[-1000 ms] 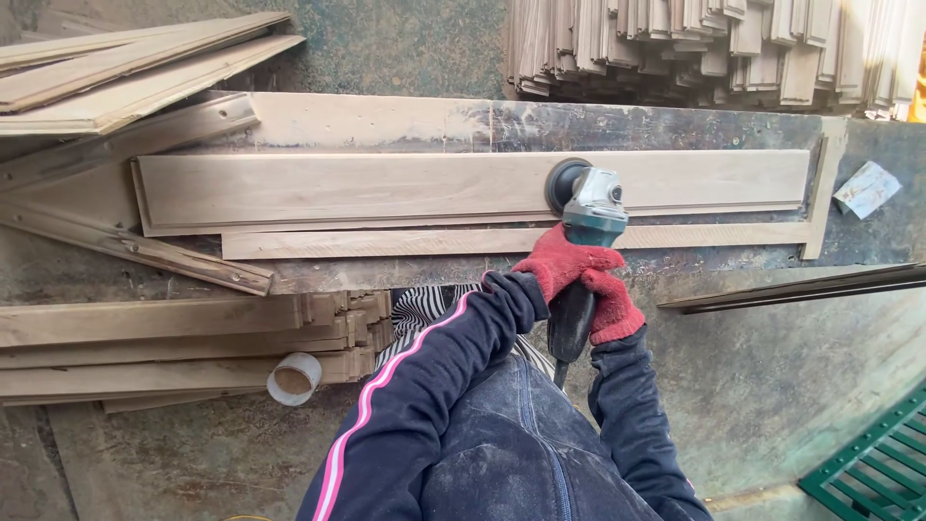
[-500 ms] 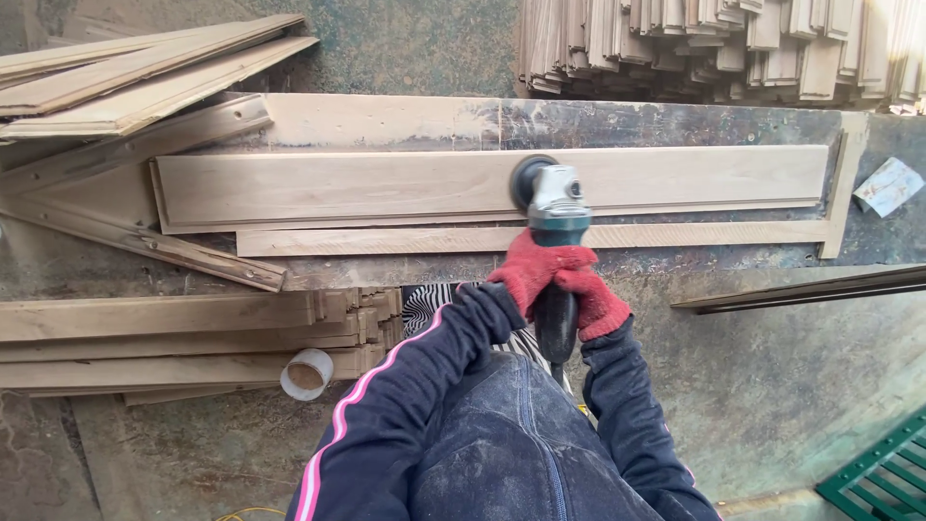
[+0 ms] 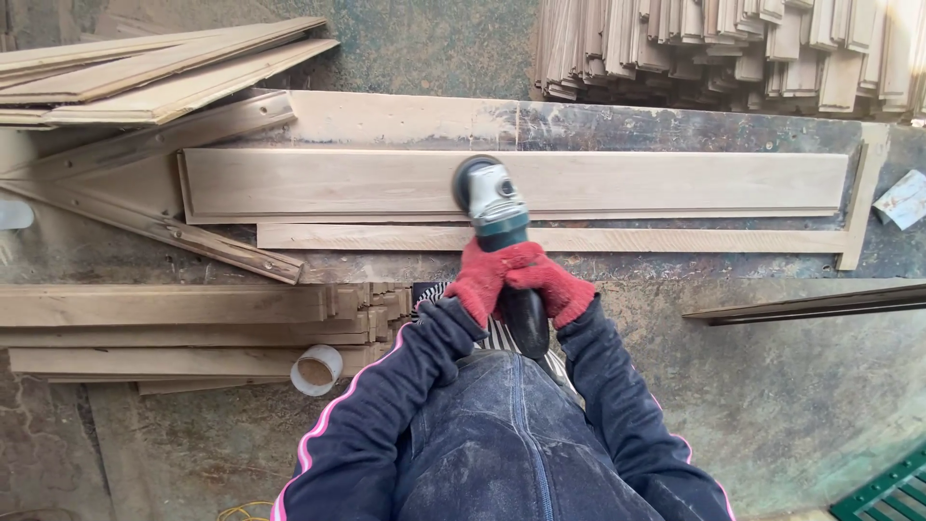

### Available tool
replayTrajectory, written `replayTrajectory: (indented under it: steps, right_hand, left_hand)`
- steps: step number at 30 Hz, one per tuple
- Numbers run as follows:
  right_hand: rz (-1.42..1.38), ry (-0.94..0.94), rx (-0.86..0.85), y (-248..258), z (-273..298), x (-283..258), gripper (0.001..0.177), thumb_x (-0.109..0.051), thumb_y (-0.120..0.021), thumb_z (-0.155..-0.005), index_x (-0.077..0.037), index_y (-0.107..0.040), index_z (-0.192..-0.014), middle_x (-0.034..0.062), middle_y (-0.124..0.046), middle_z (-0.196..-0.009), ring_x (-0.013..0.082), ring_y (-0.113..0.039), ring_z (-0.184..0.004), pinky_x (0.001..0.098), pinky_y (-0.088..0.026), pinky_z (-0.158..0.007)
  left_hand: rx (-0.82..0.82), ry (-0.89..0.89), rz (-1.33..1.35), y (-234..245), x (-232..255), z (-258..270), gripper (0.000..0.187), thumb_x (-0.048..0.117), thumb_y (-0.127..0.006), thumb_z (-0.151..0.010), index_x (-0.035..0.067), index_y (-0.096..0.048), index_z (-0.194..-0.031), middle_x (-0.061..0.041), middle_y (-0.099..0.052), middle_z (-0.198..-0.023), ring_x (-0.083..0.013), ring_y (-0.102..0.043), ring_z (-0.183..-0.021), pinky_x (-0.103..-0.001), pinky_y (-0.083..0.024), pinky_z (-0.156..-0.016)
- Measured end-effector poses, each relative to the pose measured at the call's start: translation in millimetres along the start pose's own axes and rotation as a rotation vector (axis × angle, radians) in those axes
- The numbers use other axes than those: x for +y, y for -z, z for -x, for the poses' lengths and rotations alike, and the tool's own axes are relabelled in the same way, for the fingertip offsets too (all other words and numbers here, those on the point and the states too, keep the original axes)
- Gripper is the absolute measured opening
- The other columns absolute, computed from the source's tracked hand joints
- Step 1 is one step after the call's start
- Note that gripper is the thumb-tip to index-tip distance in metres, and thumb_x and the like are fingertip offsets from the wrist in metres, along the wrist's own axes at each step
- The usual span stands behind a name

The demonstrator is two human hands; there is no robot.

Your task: Sanding the surface of wooden planks using an angle grinder equipped with a sanding disc.

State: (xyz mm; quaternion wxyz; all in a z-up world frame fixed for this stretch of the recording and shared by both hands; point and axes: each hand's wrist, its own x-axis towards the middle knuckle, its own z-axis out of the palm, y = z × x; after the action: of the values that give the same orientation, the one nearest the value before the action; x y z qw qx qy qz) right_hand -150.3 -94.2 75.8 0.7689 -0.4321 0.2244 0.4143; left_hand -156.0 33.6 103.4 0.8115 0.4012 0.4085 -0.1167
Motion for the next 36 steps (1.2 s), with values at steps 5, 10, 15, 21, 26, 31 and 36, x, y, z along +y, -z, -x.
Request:
replayTrajectory:
  steps: [5, 10, 15, 21, 26, 31, 36]
  right_hand:
    - [0.084, -0.062, -0.029, -24, 2, -8, 0.045, 0.000, -0.084, -0.058, 0.001, -0.069, -0.100, 0.0258, -0.071, -0.088, 0.0433, -0.073, -0.085, 0.0575, -0.059, -0.080]
    - [0.028, 0.000, 0.072, 40, 7, -6, 0.037, -0.005, -0.082, -0.065, -0.008, -0.073, -0.100, 0.0152, -0.074, -0.092, 0.0324, -0.075, -0.090, 0.0482, -0.058, -0.088]
    - [-0.157, 0.029, 0.202, 182, 6, 30, 0.030, -0.009, -0.073, -0.076, -0.006, -0.072, -0.106, 0.0198, -0.075, -0.097, 0.0389, -0.075, -0.089, 0.0549, -0.056, -0.091]
    - [-0.195, -0.014, 0.239, 163, 1, 31, 0.025, -0.012, -0.072, -0.077, -0.008, -0.074, -0.102, 0.0204, -0.075, -0.096, 0.0413, -0.075, -0.089, 0.0584, -0.057, -0.086]
    - [0.014, 0.025, 0.015, 34, 0, 5, 0.037, -0.003, -0.078, -0.062, 0.001, -0.073, -0.098, 0.0240, -0.074, -0.089, 0.0418, -0.076, -0.086, 0.0544, -0.058, -0.084]
    - [0.086, -0.027, -0.024, -11, -23, 28, 0.042, -0.003, -0.082, -0.059, -0.002, -0.072, -0.099, 0.0206, -0.074, -0.085, 0.0377, -0.075, -0.085, 0.0498, -0.059, -0.081]
    - [0.114, -0.067, -0.070, -28, -11, 22, 0.043, -0.001, -0.082, -0.061, -0.002, -0.071, -0.103, 0.0217, -0.074, -0.087, 0.0370, -0.075, -0.087, 0.0498, -0.058, -0.087]
  left_hand:
    - [0.254, 0.122, -0.222, 31, -2, -4, 0.052, 0.006, -0.092, -0.063, 0.008, -0.067, -0.108, -0.009, -0.078, -0.083, -0.0213, -0.073, -0.068, -0.032, -0.061, -0.071]
    - [-0.005, 0.108, -0.020, -29, -25, -13, 0.057, 0.009, -0.097, -0.060, 0.005, -0.070, -0.110, -0.018, -0.074, -0.087, -0.0281, -0.074, -0.080, -0.032, -0.059, -0.071]
    - [-0.070, 0.209, -0.355, -88, -35, -21, 0.049, 0.013, -0.092, -0.055, 0.013, -0.074, -0.101, -0.004, -0.074, -0.082, -0.0205, -0.074, -0.084, -0.032, -0.058, -0.077]
    - [-0.096, 0.191, -0.241, -68, -18, -11, 0.057, 0.008, -0.096, -0.048, 0.008, -0.070, -0.098, -0.007, -0.071, -0.078, -0.0219, -0.072, -0.077, -0.030, -0.059, -0.068]
    - [0.044, 0.086, -0.166, -26, 6, 11, 0.041, 0.002, -0.091, -0.061, 0.005, -0.072, -0.097, -0.008, -0.074, -0.077, -0.0190, -0.074, -0.074, -0.023, -0.056, -0.070]
    - [-0.019, 0.096, 0.126, 47, 6, -4, 0.046, 0.008, -0.087, -0.068, 0.006, -0.063, -0.109, -0.011, -0.073, -0.081, -0.0213, -0.068, -0.061, -0.021, -0.052, -0.059]
    - [0.063, 0.060, -0.033, 59, -4, -8, 0.039, 0.008, -0.071, -0.086, 0.011, -0.052, -0.120, -0.015, -0.078, -0.090, -0.0183, -0.066, -0.052, -0.032, -0.056, -0.052]
